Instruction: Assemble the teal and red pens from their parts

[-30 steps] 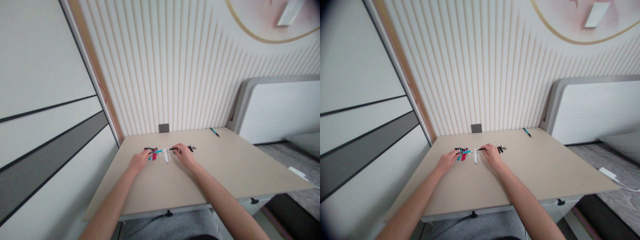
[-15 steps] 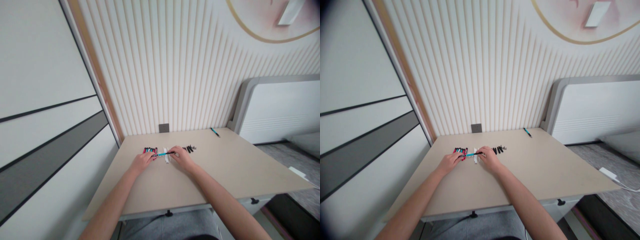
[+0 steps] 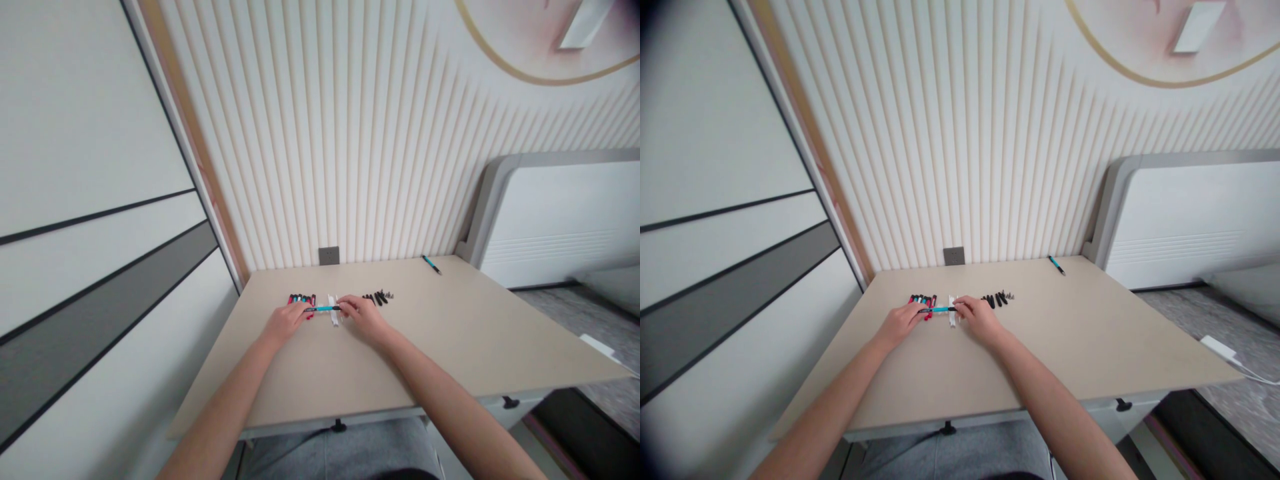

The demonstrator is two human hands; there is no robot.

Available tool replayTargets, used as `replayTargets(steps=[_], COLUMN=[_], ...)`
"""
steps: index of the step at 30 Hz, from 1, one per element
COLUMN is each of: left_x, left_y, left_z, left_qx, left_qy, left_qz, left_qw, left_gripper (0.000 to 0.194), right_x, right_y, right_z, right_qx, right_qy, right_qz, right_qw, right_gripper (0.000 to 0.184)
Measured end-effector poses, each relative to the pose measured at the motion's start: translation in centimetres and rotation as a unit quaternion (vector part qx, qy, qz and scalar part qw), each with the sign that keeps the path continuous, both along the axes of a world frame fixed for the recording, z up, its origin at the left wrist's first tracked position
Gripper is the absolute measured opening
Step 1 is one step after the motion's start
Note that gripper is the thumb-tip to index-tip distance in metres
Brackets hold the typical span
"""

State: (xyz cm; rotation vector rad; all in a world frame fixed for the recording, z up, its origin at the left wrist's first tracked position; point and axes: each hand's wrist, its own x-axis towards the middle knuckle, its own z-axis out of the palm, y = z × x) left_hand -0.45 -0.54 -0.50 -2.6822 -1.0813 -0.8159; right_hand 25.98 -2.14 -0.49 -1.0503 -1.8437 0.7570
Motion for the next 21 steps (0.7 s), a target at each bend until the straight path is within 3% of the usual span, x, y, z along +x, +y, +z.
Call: replayTargets(steps=[8,13,15,18,21], left_x=[-0.11,0.03,0.0,-0.15,-0.25], left_y=[0.19,0.2,0.22,0.21,0.12], left_z=[-0.42,-0.45,-0.47,-0.4,-0.2], left_qx=[0.014,0.019,0.015,0.007,0.0], left_qy=[0.005,-0.001,-0.006,-0.012,-0.012], left_qz=[0.006,-0.012,-0.006,0.007,0.01], left_qw=[1.0,1.0,1.0,1.0,1.0], left_gripper=[0.024,0.022,0.022,0.025,0.027], right_x=[-0.24,-0.23,-0.08,0.27,0.49], right_y=[-0.19,-0.21,-0.18,-0.17,-0.13], right_z=[0.36,0.29,0.37,0.6,0.63], right_qx=[-0.002,-0.058,-0.041,0.034,0.079], right_qy=[-0.01,-0.038,-0.035,-0.025,-0.029], right_qz=[-0.01,-0.006,-0.026,-0.035,-0.031], right_qw=[1.0,0.998,0.998,0.998,0.996], right_gripper=[0.024,0.061,0.057,0.033,0.028])
